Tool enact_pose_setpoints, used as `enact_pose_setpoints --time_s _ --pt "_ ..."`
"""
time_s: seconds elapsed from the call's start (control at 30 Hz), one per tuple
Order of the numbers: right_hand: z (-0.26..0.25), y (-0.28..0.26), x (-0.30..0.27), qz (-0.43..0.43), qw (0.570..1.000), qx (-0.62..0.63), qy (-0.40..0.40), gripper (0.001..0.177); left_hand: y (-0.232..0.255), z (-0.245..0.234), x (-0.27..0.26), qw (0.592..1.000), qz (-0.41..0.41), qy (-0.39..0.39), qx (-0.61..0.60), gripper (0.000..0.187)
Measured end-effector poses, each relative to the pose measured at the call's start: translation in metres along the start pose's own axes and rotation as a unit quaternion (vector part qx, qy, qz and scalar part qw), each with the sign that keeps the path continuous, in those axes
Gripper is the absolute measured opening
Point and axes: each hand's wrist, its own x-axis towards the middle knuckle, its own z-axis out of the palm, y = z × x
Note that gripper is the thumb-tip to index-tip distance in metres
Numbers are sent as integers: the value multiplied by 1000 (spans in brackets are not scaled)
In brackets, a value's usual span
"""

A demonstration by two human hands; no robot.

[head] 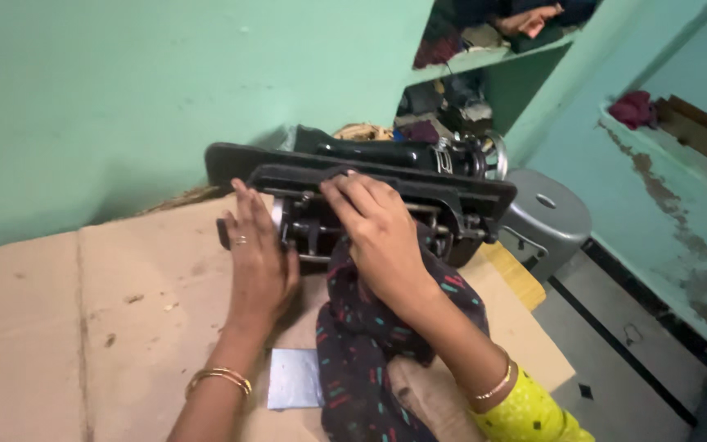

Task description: The person disassembles and wipes parts of a sewing machine, including the hand wheel and internal components, before reassembling the machine and threading a piece of dark fabric through it.

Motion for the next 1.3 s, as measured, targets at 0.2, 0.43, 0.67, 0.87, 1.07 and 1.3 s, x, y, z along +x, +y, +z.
enact_pose_setpoints --time_s 0.2,0.43,0.67,0.87,1.07,1.3 --pt "23 -12 26 -2 997 80 -10 51 -1 7 2 1000 4 19 17 91" --pt "45 -20 47 -71 986 150 -10 46 2 5 1 997 -20 -11 69 88" --pt "16 -4 12 -5 1000 -2 24 53 12 -1 1 995 -53 -25 77 93" --pt "26 -4 24 1 999 43 -23 54 15 1 5 989 -76 -49 116 97" --pt "54 -22 46 -147 989 -7 -28 44 9 5 2 987 -50 -29 150 83" --pt "29 2 22 -43 998 47 11 45 15 -3 4 989 -65 -43 123 90"
